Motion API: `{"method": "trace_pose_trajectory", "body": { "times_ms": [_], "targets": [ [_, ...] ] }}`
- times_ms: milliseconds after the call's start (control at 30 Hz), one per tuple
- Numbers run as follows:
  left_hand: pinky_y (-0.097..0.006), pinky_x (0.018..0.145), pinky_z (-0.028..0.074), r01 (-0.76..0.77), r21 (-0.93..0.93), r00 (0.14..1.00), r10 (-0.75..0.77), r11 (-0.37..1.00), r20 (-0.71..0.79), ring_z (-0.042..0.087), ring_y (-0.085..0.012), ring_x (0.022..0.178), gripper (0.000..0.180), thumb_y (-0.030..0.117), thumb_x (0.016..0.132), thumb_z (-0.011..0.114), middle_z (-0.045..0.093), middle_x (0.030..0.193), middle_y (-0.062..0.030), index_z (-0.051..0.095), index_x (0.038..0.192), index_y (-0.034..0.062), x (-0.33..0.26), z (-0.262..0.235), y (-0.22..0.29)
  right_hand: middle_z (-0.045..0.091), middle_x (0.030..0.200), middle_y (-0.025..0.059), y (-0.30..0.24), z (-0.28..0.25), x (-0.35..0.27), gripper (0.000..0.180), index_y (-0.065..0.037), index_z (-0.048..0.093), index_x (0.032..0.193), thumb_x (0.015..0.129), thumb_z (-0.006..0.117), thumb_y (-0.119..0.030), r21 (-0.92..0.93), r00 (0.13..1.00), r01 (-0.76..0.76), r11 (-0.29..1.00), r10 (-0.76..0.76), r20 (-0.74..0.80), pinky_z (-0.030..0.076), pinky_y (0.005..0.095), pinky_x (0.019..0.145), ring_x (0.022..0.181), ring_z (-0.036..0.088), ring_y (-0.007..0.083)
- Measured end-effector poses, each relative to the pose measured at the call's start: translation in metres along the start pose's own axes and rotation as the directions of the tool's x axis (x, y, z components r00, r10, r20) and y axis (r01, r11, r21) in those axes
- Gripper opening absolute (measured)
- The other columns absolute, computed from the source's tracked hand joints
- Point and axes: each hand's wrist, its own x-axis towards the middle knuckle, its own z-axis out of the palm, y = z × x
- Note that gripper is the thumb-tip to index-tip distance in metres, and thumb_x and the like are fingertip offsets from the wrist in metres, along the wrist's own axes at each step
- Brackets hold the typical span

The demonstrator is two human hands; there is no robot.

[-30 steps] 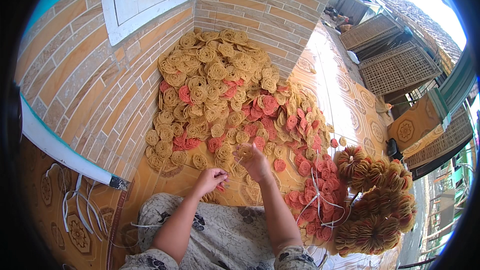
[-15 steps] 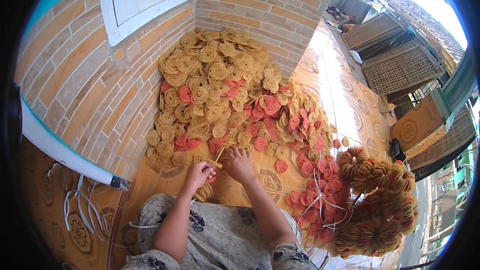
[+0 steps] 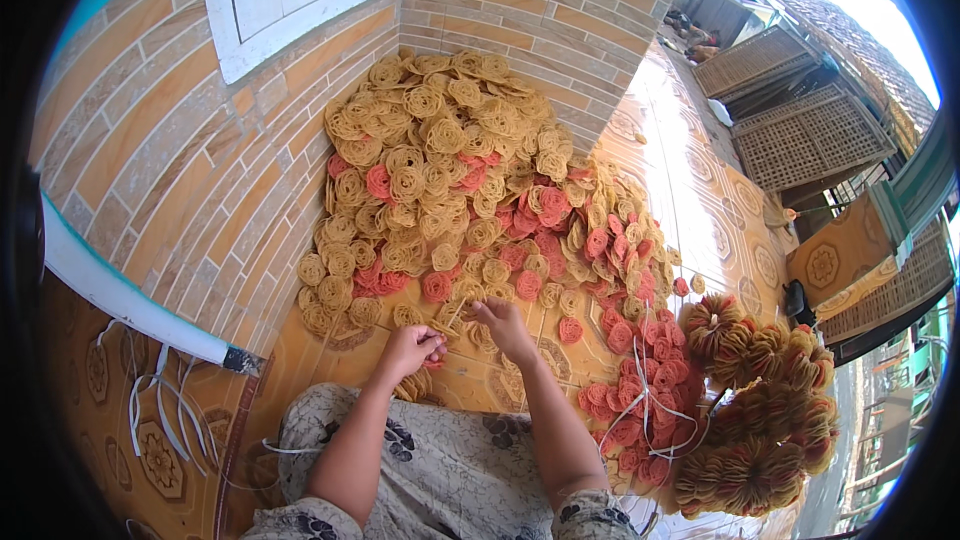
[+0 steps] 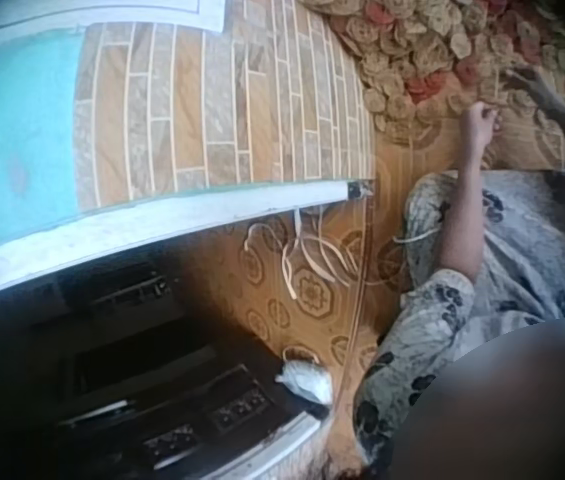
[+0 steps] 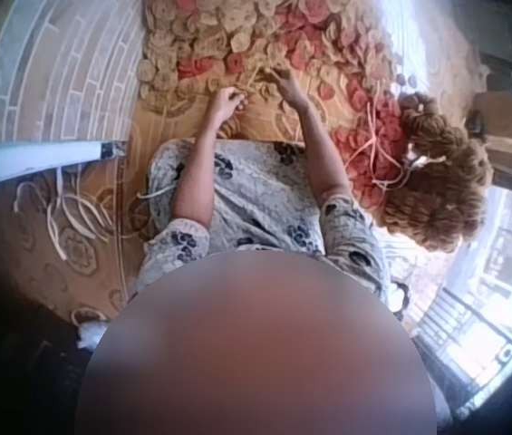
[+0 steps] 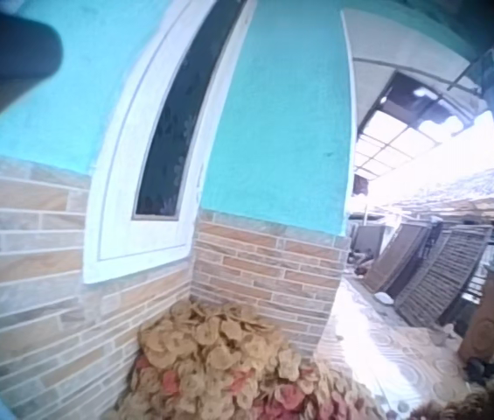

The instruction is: The person sits on a tiled floor and repeatedly picks up dried flower coils, ties them into small bundles with white string, and places the finished bundles on the floor. The person occasionally adjusts the string and repositions coils to continue the bundling process.

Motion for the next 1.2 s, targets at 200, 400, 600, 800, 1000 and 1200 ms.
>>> {"method": "trace_pose_trajectory", "body": {
  "times_ms": [200, 400, 600, 800, 1000, 1200],
  "targets": [
    [-0.025, 0.056, 0.054, 0.020, 0.042, 0.998, -0.022, 0.999, 0.052, 0.059, -0.0073, 0.061, 0.018, 0.013, 0.092, 0.058, 0.067, 0.077, -0.0047, 0.065, 0.095, -0.0041, 0.001, -0.001, -0.001, 0.067, 0.087, 0.0039, 0.001, -0.007, 0.003, 0.027, 0.001, 0.064, 0.095, 0.096, 0.054, -0.023, -0.099, 1.000, -0.012, 0.995, 0.012, 0.000, 0.045, 0.0263, 0.077, 0.083, 0.059, 0.0099],
    [-0.023, 0.057, 0.052, 0.008, 0.024, 0.999, -0.009, 1.000, 0.032, 0.058, -0.0064, 0.060, 0.018, 0.013, 0.093, 0.057, 0.067, 0.078, -0.0039, 0.065, 0.096, -0.0030, 0.000, -0.001, 0.002, 0.067, 0.084, 0.0021, -0.010, -0.003, -0.003, 0.025, 0.001, 0.066, 0.091, 0.095, 0.056, -0.022, -0.106, 1.000, 0.002, 0.994, -0.001, 0.012, 0.043, 0.0251, 0.072, 0.075, 0.052, 0.0074],
    [-0.023, 0.056, 0.052, 0.009, 0.007, 0.999, -0.010, 1.000, 0.050, 0.056, -0.0062, 0.060, 0.018, 0.012, 0.093, 0.057, 0.066, 0.078, -0.0035, 0.065, 0.097, -0.0033, -0.002, -0.001, 0.006, 0.063, 0.078, 0.0007, -0.014, -0.005, -0.003, 0.026, 0.003, 0.064, 0.087, 0.095, 0.055, -0.021, -0.308, 1.000, -0.012, 0.951, 0.010, -0.007, 0.040, 0.0254, 0.064, 0.069, 0.047, 0.0070],
    [-0.023, 0.056, 0.051, 0.035, -0.038, 0.998, -0.032, 0.999, 0.061, 0.056, -0.0063, 0.061, 0.019, 0.013, 0.093, 0.057, 0.066, 0.078, -0.0034, 0.065, 0.099, -0.0037, -0.002, -0.001, 0.006, 0.057, 0.070, -0.0009, -0.009, -0.001, -0.001, 0.028, 0.003, 0.058, 0.083, 0.096, 0.054, -0.021, -0.155, 0.998, 0.062, 0.986, -0.065, -0.019, 0.040, 0.0249, 0.065, 0.068, 0.046, 0.0081],
    [-0.023, 0.060, 0.054, 0.036, 0.055, 0.995, -0.041, 0.998, 0.088, 0.057, -0.0067, 0.064, 0.018, 0.010, 0.094, 0.055, 0.066, 0.085, -0.0054, 0.062, 0.103, -0.0045, -0.003, -0.005, 0.012, 0.061, 0.077, 0.0020, -0.004, -0.003, 0.001, 0.024, 0.001, 0.056, 0.082, 0.095, 0.054, -0.019, 0.061, 0.997, 0.073, 0.995, -0.073, -0.010, 0.042, 0.0256, 0.069, 0.075, 0.052, 0.0082],
    [-0.022, 0.055, 0.049, 0.041, -0.002, 0.997, -0.041, 0.999, 0.058, 0.057, -0.0060, 0.062, 0.018, 0.013, 0.093, 0.058, 0.067, 0.079, -0.0028, 0.065, 0.096, -0.0028, -0.003, -0.003, 0.008, 0.062, 0.099, 0.0055, 0.000, -0.008, 0.003, 0.012, -0.001, 0.059, 0.100, 0.093, 0.055, -0.010, 0.084, 0.994, 0.077, 0.993, -0.083, 0.067, 0.045, 0.0270, 0.082, 0.100, 0.057, 0.0137]
  ]
}}
